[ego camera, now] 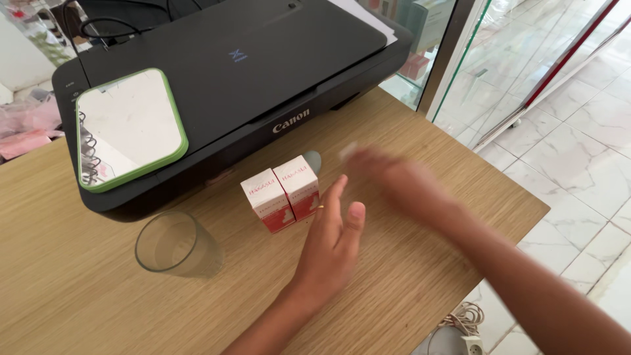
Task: The person wipes a wooden table surface with a white tissue, moving a cardboard box and a light blue bag to access different areas. They also wipe a small green and white rectangular tin and a clear glass cup before placing them back on the table.
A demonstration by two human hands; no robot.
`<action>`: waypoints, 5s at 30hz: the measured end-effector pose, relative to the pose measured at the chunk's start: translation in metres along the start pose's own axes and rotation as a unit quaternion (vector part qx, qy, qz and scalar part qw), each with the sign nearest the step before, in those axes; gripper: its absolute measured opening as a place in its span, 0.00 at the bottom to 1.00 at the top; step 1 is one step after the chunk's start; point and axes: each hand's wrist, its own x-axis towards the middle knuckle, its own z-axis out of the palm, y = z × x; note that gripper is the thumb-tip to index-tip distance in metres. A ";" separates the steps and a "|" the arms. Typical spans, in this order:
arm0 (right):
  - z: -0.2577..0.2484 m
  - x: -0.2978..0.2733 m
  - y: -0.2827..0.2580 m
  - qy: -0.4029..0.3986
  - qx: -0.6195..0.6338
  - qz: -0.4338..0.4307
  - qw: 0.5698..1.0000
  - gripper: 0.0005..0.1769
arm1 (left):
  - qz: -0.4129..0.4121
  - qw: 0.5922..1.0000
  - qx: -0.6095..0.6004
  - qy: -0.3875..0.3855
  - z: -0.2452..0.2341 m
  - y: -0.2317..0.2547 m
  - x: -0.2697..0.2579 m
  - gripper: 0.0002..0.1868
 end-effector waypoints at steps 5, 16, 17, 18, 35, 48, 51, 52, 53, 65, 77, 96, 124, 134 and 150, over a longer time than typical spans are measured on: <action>0.007 0.005 0.022 -0.034 0.088 0.147 0.985 0.23 | 0.070 0.997 0.032 -0.007 -0.007 0.005 -0.004 0.45; 0.040 0.056 0.021 0.013 0.146 -0.040 0.988 0.21 | 0.087 0.996 0.005 -0.002 0.000 0.009 0.001 0.48; 0.041 0.061 0.026 0.020 0.137 -0.037 0.990 0.22 | 0.093 0.996 0.003 0.001 0.001 0.011 0.001 0.48; 0.044 0.061 0.033 0.026 0.131 -0.033 0.990 0.22 | 0.097 0.995 0.002 0.003 -0.001 0.013 0.000 0.48; -0.088 -0.028 -0.032 0.034 0.802 0.227 0.551 0.28 | 0.000 0.967 -0.248 0.051 0.002 0.008 0.012 0.28; -0.077 -0.056 -0.084 -0.052 0.841 0.215 0.494 0.26 | -0.043 0.954 -0.285 0.081 -0.023 0.035 -0.038 0.24; -0.060 -0.055 -0.095 -0.084 0.837 0.187 0.508 0.26 | -0.074 0.979 -0.162 0.097 -0.030 0.035 -0.070 0.26; -0.057 -0.051 -0.100 -0.098 0.833 0.185 0.512 0.26 | -0.035 0.986 -0.113 0.121 -0.035 0.036 -0.083 0.27; -0.052 -0.047 -0.109 -0.114 0.817 0.214 0.524 0.25 | 0.005 0.987 -0.063 0.145 -0.042 0.037 -0.099 0.29; -0.065 -0.047 -0.211 -0.103 0.941 0.199 0.252 0.35 | 0.266 0.895 0.337 0.119 -0.056 0.018 -0.139 0.37; -0.058 0.002 -0.119 0.105 0.511 0.342 0.781 0.19 | 0.310 0.830 0.454 0.092 -0.101 -0.002 -0.149 0.37; -0.047 0.026 -0.005 0.256 0.171 0.236 0.922 0.26 | 0.196 0.946 0.256 0.037 -0.114 0.029 -0.177 0.30; -0.082 0.173 -0.651 -0.248 0.535 -0.313 0.745 0.30 | -0.163 0.617 0.501 0.585 -0.363 0.083 -0.543 0.32; -0.075 0.187 -0.765 -0.164 0.403 -0.477 0.764 0.25 | -0.030 0.730 0.413 0.544 -0.373 0.058 -0.589 0.24; -0.072 0.192 -0.793 -0.224 0.302 -0.396 0.838 0.33 | -0.327 0.619 0.454 0.551 -0.425 0.048 -0.581 0.37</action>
